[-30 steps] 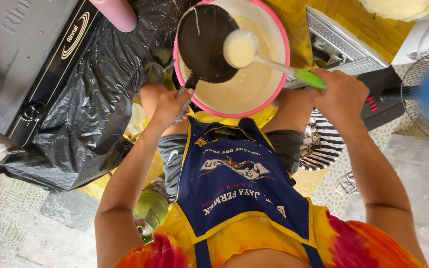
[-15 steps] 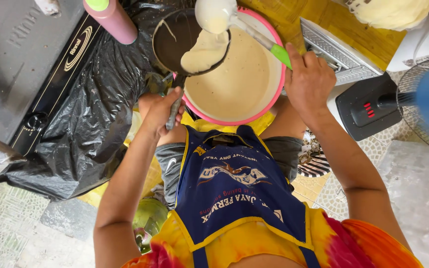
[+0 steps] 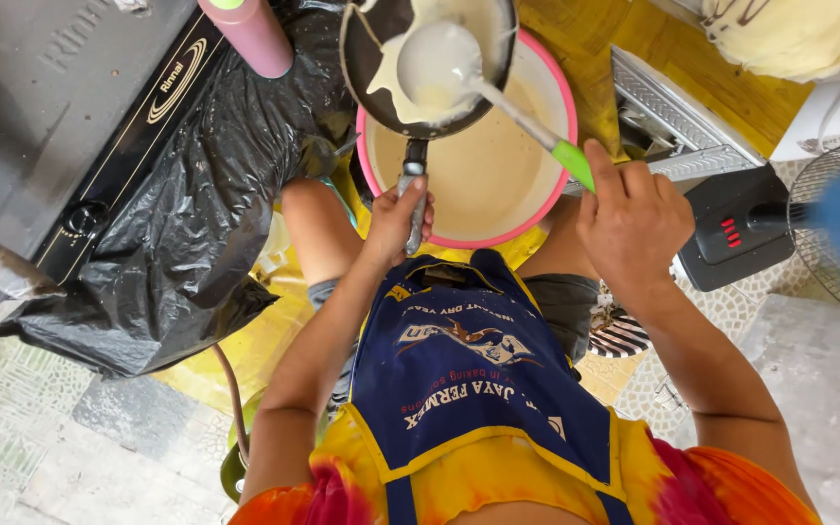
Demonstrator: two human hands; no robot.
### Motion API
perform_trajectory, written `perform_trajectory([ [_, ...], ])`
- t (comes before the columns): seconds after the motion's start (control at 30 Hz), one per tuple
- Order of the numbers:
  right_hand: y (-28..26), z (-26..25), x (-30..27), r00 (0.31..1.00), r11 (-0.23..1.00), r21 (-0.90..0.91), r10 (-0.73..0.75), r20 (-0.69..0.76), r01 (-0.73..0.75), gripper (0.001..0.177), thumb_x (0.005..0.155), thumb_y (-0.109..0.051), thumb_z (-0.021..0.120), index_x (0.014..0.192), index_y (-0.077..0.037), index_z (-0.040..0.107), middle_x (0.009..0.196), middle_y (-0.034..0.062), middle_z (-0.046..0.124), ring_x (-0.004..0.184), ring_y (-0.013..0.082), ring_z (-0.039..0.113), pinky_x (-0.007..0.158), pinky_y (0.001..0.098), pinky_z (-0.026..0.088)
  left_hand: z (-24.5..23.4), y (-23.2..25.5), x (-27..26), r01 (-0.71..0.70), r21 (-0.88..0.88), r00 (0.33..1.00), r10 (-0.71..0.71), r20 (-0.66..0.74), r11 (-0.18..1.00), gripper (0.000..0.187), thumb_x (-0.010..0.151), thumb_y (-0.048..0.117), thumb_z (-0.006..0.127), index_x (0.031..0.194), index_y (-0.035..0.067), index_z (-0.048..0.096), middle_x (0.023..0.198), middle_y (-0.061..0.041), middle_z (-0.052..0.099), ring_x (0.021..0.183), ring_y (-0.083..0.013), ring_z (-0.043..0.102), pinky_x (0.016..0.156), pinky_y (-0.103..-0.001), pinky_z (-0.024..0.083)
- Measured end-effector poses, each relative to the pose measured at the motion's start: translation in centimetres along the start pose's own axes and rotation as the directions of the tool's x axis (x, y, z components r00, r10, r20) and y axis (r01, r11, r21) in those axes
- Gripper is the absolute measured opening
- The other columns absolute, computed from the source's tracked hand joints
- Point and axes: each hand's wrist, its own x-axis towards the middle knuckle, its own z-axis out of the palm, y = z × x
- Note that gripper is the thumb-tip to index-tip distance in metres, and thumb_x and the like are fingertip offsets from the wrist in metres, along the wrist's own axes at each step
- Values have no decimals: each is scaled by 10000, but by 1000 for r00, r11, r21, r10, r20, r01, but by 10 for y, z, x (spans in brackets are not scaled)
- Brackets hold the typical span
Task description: Making thin crepes by dipping a pan into batter and cooking them on a stove
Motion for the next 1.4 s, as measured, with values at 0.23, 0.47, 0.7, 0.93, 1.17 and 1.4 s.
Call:
perform_trajectory([
  [0.23,-12,33,-24,988,991,56,115,100,-121,381,822,-241,741,1189,-330,792,768,-50,544,647,168,609,578,289,512,13,64,-4,367,197,926,-378,18,909,543,912,515,755,902,-21,668,608,-111,611,409,-167,601,337,-287,510],
  [0.47,-3,59,-52,800,886,117,340,494,-448,457,864,-277,718,1321,-289,722,921,50,665,763,334,709,673,484,578,19,84,-17,341,577,913,-409,-13,742,435,900,355,779,845,-62,669,573,-151,617,375,-198,615,303,-290,497],
  [0.7,11,56,-68,839,882,76,410,357,-464,470,806,-280,767,1275,-299,760,848,20,639,696,294,702,628,427,574,10,67,-47,263,582,944,-330,10,770,367,935,289,756,914,-67,669,577,-147,622,395,-196,628,327,-275,520],
  [0.93,25,23,-53,929,943,-7,329,171,-332,395,825,-311,806,1217,-356,802,838,-82,621,712,140,671,667,233,536,-3,28,-48,197,435,964,-254,77,879,315,950,253,774,873,-41,691,555,-160,621,385,-219,634,336,-298,537],
  [1.17,21,17,-48,907,920,70,364,212,-386,437,825,-303,852,1260,-316,804,851,-25,657,698,212,692,661,301,556,4,27,-53,190,362,962,-247,118,912,308,947,249,769,872,-37,684,552,-162,622,376,-209,627,339,-298,530],
  [1.4,53,46,-95,670,758,126,470,575,-640,406,938,-363,767,1322,-233,784,980,120,767,842,406,733,765,468,550,-45,44,-30,-49,998,959,276,61,-50,548,820,679,790,1000,163,821,730,-149,726,699,-348,725,633,-400,552],
])
